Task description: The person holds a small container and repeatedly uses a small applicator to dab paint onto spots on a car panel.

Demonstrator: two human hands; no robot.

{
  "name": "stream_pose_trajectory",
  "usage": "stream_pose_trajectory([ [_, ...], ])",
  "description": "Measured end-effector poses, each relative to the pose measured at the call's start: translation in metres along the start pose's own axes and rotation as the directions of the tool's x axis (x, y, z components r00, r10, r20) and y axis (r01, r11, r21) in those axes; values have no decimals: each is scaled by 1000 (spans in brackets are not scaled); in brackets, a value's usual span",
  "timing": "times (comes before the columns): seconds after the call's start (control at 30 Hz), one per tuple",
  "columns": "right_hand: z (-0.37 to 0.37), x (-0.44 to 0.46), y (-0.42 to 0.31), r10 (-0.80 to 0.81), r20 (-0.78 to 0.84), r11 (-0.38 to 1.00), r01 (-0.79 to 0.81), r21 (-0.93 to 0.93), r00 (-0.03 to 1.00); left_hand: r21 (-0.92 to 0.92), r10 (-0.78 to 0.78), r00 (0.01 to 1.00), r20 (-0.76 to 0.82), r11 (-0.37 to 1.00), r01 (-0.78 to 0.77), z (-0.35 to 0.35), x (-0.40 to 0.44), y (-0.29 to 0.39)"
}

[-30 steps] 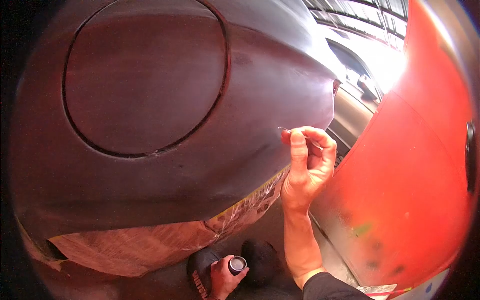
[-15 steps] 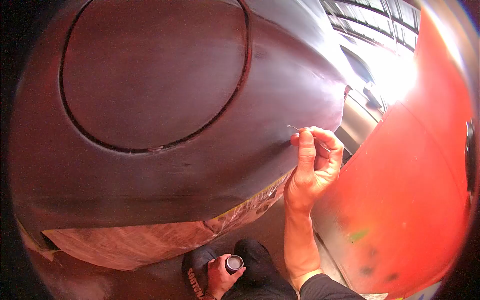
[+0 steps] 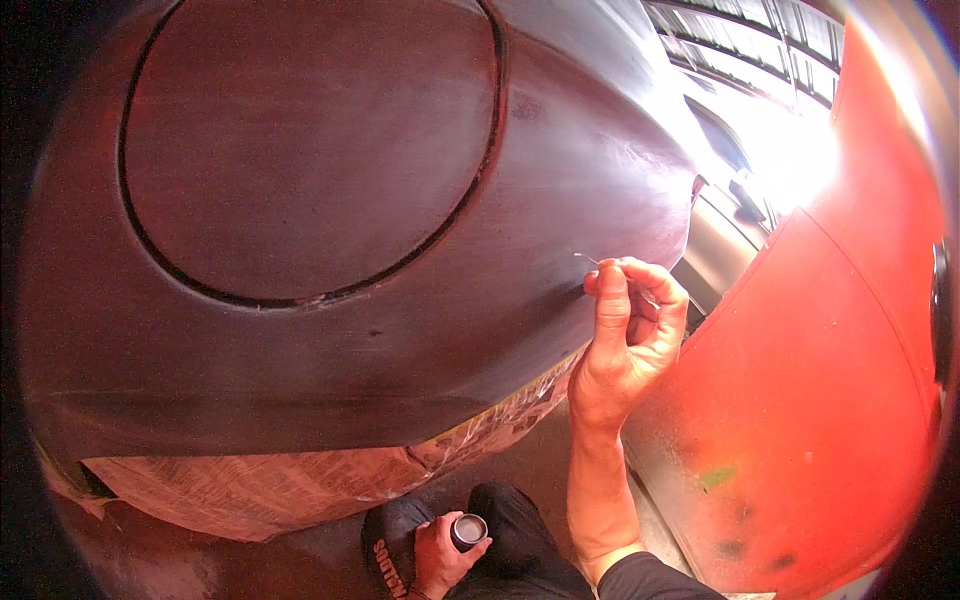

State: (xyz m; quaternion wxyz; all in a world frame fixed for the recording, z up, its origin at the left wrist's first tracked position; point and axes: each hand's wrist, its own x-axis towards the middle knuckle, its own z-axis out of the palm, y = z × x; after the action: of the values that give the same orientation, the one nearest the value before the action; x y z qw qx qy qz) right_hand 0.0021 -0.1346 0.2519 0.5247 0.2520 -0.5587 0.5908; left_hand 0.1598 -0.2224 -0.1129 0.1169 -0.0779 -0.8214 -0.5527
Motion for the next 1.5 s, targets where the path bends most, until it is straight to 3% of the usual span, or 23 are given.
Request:
stream_pose_trajectory([
  [0.4,2,-2,0,14,-13,999,-15,-51,1000,13,-74,997,38,997,74,-5,2,14],
  [0.5,-3,-2,2,-25,-10,999,25,30,1000,12,-62,998,-9,998,62,-2,-1,11],
  [0.63,-17,-8,-7,-60,-16,998,61,7,998,13,-81,997,7,997,81,-7,0,15],
  [1.03,-58,-20,-13,-93,70,975,105,-196,993,-37,-23,997,-68,999,21,4,-6,-4],
  [1.17,-68,-6,-12,-70,64,964,84,-253,995,-29,-55,998,-11,998,54,-1,-6,0],
  [1.27,-64,14,-12,-97,73,959,112,-259,993,-178,-1,995,-97,984,-16,-15,-3,18],
  [1.5,-42,62,-1,-154,96,959,172,-224,983,-105,-8,999,-40,994,3,-26,-1,24],
])
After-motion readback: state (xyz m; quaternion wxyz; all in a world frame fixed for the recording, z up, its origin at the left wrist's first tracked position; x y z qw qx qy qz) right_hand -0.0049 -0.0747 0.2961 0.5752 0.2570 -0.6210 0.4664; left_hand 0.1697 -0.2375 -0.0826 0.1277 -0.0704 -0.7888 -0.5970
